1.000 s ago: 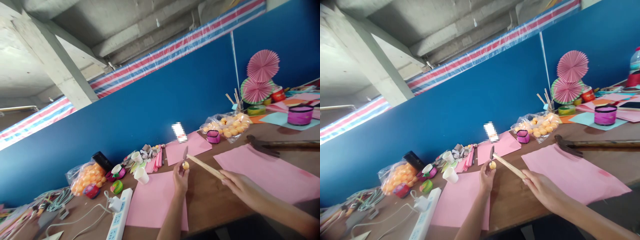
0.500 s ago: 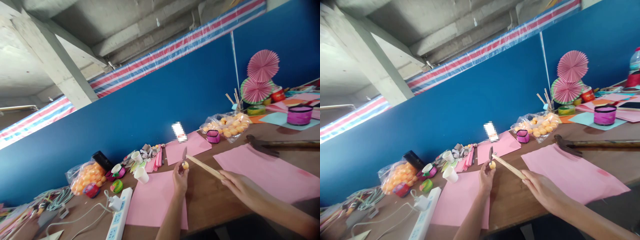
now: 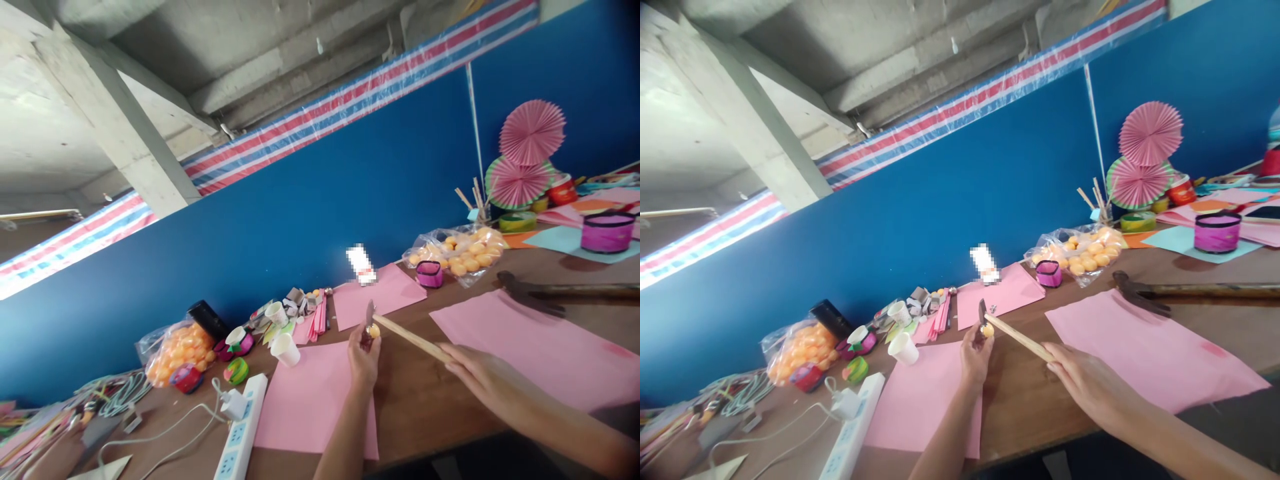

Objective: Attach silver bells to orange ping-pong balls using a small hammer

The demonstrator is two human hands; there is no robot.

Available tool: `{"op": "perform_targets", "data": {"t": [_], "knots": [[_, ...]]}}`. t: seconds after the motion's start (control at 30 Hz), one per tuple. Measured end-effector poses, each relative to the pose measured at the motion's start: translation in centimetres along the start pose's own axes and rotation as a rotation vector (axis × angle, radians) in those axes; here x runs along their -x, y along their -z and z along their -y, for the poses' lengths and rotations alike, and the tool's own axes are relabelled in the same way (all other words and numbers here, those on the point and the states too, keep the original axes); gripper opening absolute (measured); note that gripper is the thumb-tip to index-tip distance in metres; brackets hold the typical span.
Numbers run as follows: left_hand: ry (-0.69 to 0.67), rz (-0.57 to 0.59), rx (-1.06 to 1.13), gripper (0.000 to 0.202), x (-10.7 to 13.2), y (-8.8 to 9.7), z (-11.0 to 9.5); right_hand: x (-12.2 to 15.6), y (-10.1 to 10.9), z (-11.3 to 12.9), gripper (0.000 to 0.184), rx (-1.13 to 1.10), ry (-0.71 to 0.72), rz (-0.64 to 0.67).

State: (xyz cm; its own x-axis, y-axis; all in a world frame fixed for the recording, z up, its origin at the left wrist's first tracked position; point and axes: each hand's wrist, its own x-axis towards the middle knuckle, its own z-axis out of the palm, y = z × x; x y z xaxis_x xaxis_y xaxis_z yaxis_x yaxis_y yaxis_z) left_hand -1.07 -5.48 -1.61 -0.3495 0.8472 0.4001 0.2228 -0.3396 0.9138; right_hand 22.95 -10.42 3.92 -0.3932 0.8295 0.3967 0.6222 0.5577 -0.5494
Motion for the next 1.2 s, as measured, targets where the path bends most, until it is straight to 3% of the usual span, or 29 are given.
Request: {"op": "perform_targets", "data": {"t": [0.33, 0.47, 0.9, 1.2], "knots": [[0.039, -0.002, 0.05, 0.047, 0.0, -0.1, -0.3, 0.1, -0.7, -0.5, 0.028, 0.011, -0.004, 0.013], [0.049, -0.01, 0.035, 0.04, 0.1, -0.1, -0.4, 0.1, -0.9, -0.6, 0.027, 0.004, 0.011, 0.037], [0.039, 0.003, 0.095, 0.039, 0.0, -0.1, -0.2, 0.1, -0.7, -0.7, 0.029, -0.026, -0.062, -0.013], [0.05, -0.01, 0.11, 0.042, 0.1, -0.1, -0.3, 0.2, -0.2, 0.3, 0.027, -0.064, -0.034, -0.005]]}}
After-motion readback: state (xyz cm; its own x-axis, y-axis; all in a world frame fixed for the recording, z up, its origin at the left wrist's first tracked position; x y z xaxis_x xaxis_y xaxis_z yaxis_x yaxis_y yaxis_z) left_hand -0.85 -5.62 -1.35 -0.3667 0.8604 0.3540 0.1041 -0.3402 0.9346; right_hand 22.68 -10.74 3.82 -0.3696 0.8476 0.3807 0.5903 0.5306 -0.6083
